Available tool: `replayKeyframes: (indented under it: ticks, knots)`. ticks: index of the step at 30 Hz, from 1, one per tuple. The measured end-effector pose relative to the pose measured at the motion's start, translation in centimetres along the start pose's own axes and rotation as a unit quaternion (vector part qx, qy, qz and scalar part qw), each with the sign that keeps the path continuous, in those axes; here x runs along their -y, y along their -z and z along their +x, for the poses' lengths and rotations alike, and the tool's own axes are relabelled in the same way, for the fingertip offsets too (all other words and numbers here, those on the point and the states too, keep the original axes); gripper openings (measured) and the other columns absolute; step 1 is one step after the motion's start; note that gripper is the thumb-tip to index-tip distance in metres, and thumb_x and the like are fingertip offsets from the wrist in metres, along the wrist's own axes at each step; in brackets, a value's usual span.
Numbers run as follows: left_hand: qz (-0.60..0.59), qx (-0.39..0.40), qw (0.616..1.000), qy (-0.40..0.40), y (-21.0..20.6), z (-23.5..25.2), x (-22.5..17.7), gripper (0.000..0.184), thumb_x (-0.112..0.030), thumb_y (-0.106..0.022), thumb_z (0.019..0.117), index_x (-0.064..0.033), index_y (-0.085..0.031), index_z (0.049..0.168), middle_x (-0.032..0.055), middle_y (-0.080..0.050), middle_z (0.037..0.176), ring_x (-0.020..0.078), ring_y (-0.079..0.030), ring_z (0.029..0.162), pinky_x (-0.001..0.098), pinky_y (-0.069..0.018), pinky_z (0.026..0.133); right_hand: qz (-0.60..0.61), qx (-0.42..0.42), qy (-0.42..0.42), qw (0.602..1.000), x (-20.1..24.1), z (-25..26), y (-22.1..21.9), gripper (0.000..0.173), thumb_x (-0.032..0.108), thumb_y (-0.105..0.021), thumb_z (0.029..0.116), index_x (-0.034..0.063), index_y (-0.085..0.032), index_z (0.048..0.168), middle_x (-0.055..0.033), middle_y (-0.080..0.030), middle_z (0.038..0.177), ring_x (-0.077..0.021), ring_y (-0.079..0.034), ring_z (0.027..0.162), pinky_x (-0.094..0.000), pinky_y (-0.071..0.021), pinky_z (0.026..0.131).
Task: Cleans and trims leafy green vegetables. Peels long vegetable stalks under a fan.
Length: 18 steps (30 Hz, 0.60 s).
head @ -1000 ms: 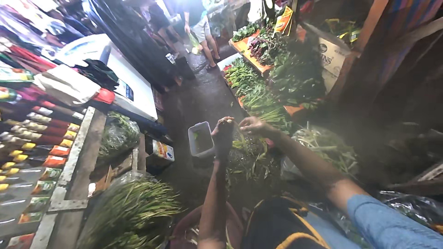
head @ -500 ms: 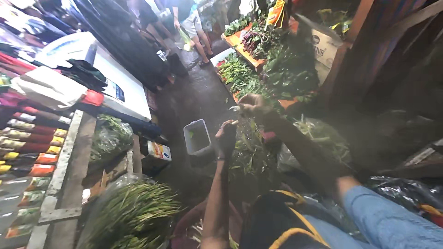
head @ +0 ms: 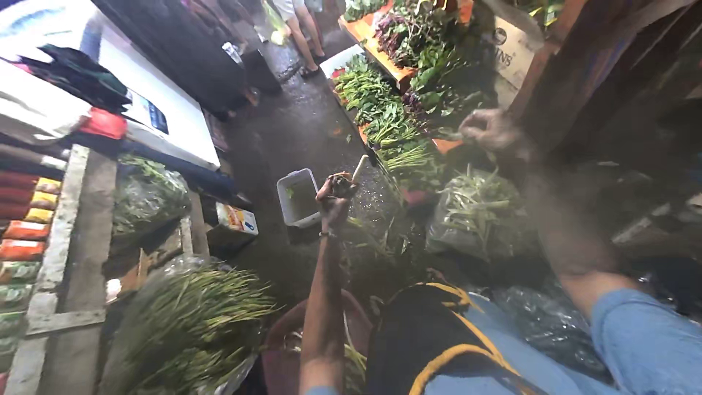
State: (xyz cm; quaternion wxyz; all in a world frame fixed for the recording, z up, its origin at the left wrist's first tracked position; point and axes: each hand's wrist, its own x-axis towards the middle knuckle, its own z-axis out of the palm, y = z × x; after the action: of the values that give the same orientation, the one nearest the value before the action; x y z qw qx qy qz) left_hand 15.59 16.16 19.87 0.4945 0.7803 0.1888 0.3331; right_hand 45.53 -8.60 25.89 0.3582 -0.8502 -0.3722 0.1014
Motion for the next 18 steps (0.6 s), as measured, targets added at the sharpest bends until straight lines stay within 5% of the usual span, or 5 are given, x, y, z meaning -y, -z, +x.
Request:
replayKeyframes:
  ticks: [3, 7, 12, 14, 18]
  knots:
    - [-0.013, 0.018, 0.998, 0.054, 0.1, 0.4, -0.1, 0.034, -0.006, -0.079, 0.0841, -0.0087, -0.069, 0.116, 0.0009, -0.072, 0.102, 0.0062, -0.066, 0.082, 0.026, -0.0572, 0.071, -0.099, 0.05, -0.028, 0.993, -2.9, 0.2, -4.5, 0.026, 0.012, -0.068, 0.0968, -0.0036, -0.072, 0.118, -0.0325, -0.066, 0.121, -0.0531, -0.058, 0.12, -0.0708, -0.0373, 0.107]
    - [-0.082, 0.008, 0.987, 0.137, -0.7, 1.3, -0.3, 0.033, 0.0, -0.081, 0.0795, -0.0073, -0.072, 0.11, 0.0001, -0.07, 0.084, 0.0051, -0.056, 0.058, 0.022, -0.0483, 0.051, 0.141, 0.085, 0.087, 0.983, 0.7, -2.7, -13.4, 0.023, 0.01, -0.068, 0.096, 0.0015, -0.071, 0.117, -0.0162, -0.073, 0.11, -0.0289, -0.072, 0.093, -0.0511, -0.0594, 0.087]
    - [-0.182, -0.026, 0.962, 0.202, -1.5, 1.9, -3.2, 0.021, 0.002, -0.077, 0.0844, -0.0034, -0.067, 0.102, 0.001, -0.064, 0.069, 0.0036, -0.049, 0.046, 0.0189, -0.0435, 0.043, 0.291, 0.14, 0.204, 0.924, 7.9, -5.7, -19.2, 0.051, 0.014, -0.074, 0.0844, -0.0062, -0.058, 0.129, -0.0152, -0.067, 0.117, -0.0108, -0.064, 0.082, -0.0274, -0.0554, 0.074]
    - [-0.217, -0.055, 0.948, 0.228, -1.3, 2.3, -3.6, 0.017, 0.003, -0.073, 0.0873, -0.0023, -0.064, 0.1, 0.002, -0.063, 0.067, 0.0038, -0.048, 0.044, 0.0188, -0.0428, 0.041, 0.262, 0.097, 0.22, 0.934, 8.8, -6.0, -20.0, 0.048, 0.009, -0.074, 0.0834, -0.0094, -0.061, 0.125, -0.0194, -0.07, 0.106, -0.0186, -0.067, 0.081, -0.0347, -0.0565, 0.076]
    - [-0.264, -0.088, 0.925, 0.261, -0.5, 2.6, -2.9, 0.01, -0.003, -0.068, 0.0946, -0.0015, -0.063, 0.103, 0.0033, -0.065, 0.07, 0.0041, -0.05, 0.047, 0.0186, -0.0432, 0.043, 0.339, 0.104, 0.205, 0.912, 8.9, -5.9, -19.9, 0.028, 0.002, -0.066, 0.0897, -0.0068, -0.068, 0.117, -0.011, -0.073, 0.099, -0.007, -0.068, 0.085, -0.0244, -0.0573, 0.081]
